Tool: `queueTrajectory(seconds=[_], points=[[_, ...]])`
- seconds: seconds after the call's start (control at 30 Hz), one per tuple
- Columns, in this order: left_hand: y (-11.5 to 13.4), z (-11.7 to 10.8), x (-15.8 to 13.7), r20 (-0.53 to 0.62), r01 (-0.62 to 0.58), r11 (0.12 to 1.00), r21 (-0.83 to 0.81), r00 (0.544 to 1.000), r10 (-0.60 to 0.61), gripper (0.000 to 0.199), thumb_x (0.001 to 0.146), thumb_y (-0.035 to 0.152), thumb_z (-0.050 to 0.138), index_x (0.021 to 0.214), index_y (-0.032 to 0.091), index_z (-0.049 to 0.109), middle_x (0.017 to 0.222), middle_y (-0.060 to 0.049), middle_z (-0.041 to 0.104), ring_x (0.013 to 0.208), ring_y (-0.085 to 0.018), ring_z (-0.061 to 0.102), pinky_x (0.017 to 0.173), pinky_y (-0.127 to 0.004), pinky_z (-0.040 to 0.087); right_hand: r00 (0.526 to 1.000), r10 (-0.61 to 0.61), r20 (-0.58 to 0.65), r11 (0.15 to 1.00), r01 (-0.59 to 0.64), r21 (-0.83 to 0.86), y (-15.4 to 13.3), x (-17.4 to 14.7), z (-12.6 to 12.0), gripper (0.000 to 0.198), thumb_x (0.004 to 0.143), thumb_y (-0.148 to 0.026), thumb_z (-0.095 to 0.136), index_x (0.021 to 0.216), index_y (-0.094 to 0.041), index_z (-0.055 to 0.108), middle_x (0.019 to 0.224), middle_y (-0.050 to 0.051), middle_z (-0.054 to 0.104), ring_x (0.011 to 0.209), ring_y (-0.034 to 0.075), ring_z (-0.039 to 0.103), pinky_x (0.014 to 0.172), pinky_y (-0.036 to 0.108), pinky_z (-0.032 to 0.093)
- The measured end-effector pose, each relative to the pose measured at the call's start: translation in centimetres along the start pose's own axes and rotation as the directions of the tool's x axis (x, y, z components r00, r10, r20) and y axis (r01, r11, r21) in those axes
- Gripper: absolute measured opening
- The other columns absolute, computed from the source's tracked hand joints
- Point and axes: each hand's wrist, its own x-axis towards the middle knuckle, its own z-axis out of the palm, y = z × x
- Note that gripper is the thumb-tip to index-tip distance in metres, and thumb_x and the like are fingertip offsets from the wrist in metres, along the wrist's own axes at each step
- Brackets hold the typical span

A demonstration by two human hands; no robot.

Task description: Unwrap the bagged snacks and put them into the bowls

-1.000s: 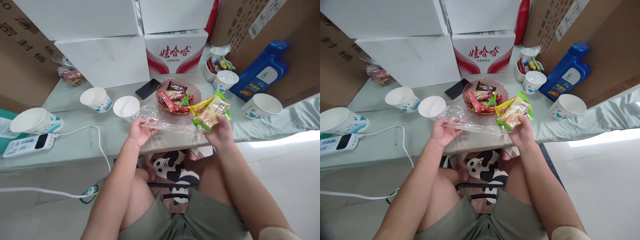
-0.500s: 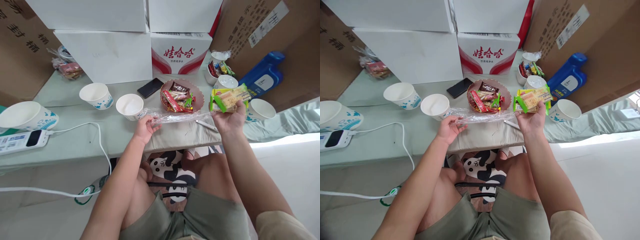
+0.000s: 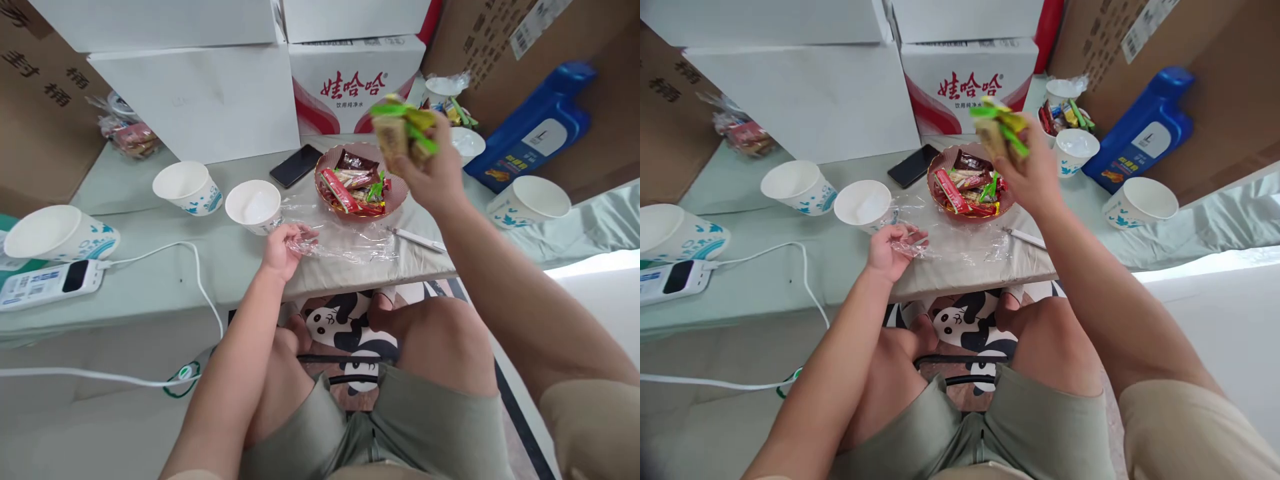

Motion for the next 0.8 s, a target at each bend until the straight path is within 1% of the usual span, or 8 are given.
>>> queueTrajectory(seconds=[0.1, 0.17, 0.3, 0.37, 0.5, 0.63, 0.7, 0.8], points=[[-0.1, 0.2, 0.1, 0.013, 0.010, 1.000, 0.008, 1.000, -0.010, 0.019, 0.055, 0.022, 0.058, 0.048, 0.017, 0.041, 0.076, -0.002, 0.059, 0.077, -0.018, 0.067, 0.074, -0.034, 0.057, 0.997, -0.038, 0.062, 0.988, 0.047, -0.147, 0.2, 2.1, 0.8, 0.067, 0.074, -0.030, 0.076, 0.136, -0.023, 0.052, 0.138, 0.011, 0.061, 0.128, 0.035, 0.056, 0.111, 0.059, 0.041], [0.0, 0.1, 0.1, 0.037, 0.013, 1.000, 0.015, 0.999, -0.013, 0.020, 0.055, 0.021, 0.058, 0.047, 0.017, 0.040, 0.078, -0.003, 0.060, 0.081, -0.020, 0.068, 0.077, -0.037, 0.058, 0.998, -0.028, 0.052, 0.988, 0.036, -0.148, 0.1, 1.3, 1.1, 0.062, 0.073, -0.030, 0.077, 0.131, -0.022, 0.057, 0.137, 0.012, 0.062, 0.129, 0.036, 0.056, 0.110, 0.059, 0.042], [0.6, -0.4, -0.4, 0.152, 0.002, 1.000, -0.019, 0.988, 0.001, 0.020, 0.054, 0.020, 0.057, 0.044, 0.017, 0.040, 0.094, -0.007, 0.068, 0.104, -0.030, 0.068, 0.081, -0.048, 0.060, 0.979, 0.037, -0.202, 0.998, -0.047, -0.044, -0.1, -5.1, 1.9, 0.024, 0.088, -0.031, 0.060, 0.111, -0.023, 0.062, 0.115, 0.011, 0.070, 0.114, 0.029, 0.064, 0.104, 0.051, 0.049], [1.0, -0.7, -0.7, 0.232, -0.002, 0.998, -0.063, 0.972, 0.016, 0.023, 0.053, 0.020, 0.056, 0.043, 0.016, 0.036, 0.107, -0.008, 0.070, 0.118, -0.037, 0.062, 0.085, -0.056, 0.059, 0.966, 0.114, -0.233, 0.993, -0.109, 0.035, 0.1, -8.8, 2.7, 0.018, 0.089, -0.032, 0.058, 0.104, -0.023, 0.061, 0.103, 0.009, 0.070, 0.103, 0.026, 0.068, 0.097, 0.048, 0.053], [1.4, -1.5, -1.1, 0.314, 0.025, 0.995, -0.093, 0.949, 0.005, 0.034, 0.054, 0.033, 0.060, 0.042, 0.017, 0.033, 0.121, -0.006, 0.069, 0.133, -0.046, 0.050, 0.094, -0.066, 0.053, 0.971, 0.223, -0.083, 0.944, -0.194, 0.266, 1.1, -12.9, 4.4, 0.031, 0.087, -0.037, 0.064, 0.115, -0.026, 0.056, 0.116, 0.008, 0.067, 0.114, 0.025, 0.064, 0.101, 0.047, 0.052], [1.1, -2.7, -1.0, 0.213, -0.003, 0.997, -0.079, 0.977, 0.020, 0.034, 0.058, 0.054, 0.063, 0.057, 0.022, 0.052, 0.122, -0.004, 0.068, 0.135, -0.045, 0.048, 0.095, -0.061, 0.054, 0.957, 0.261, 0.129, 0.798, -0.289, 0.528, 1.2, -13.3, 5.3, 0.055, 0.076, -0.043, 0.079, 0.124, -0.030, 0.053, 0.135, 0.009, 0.062, 0.130, 0.026, 0.058, 0.108, 0.048, 0.049], [0.9, -3.0, -1.0, 0.163, -0.036, 0.996, -0.077, 0.985, 0.048, 0.036, 0.060, 0.057, 0.061, 0.060, 0.022, 0.052, 0.123, -0.004, 0.068, 0.134, -0.045, 0.049, 0.092, -0.059, 0.055, 0.918, 0.296, 0.262, 0.683, -0.396, 0.613, 0.7, -13.2, 5.5, 0.058, 0.072, -0.045, 0.082, 0.121, -0.029, 0.055, 0.130, 0.009, 0.066, 0.119, 0.026, 0.065, 0.098, 0.045, 0.057], [1.1, -2.8, -1.1, 0.193, -0.044, 0.996, -0.072, 0.980, 0.057, 0.033, 0.064, 0.048, 0.061, 0.059, 0.020, 0.044, 0.121, -0.004, 0.070, 0.131, -0.044, 0.053, 0.090, -0.061, 0.056, 0.844, 0.390, 0.369, 0.576, -0.536, 0.617, -0.1, -12.9, 5.5, 0.037, 0.078, -0.051, 0.077, 0.096, -0.024, 0.061, 0.087, 0.004, 0.072, 0.074, 0.017, 0.070, 0.063, 0.032, 0.060]])
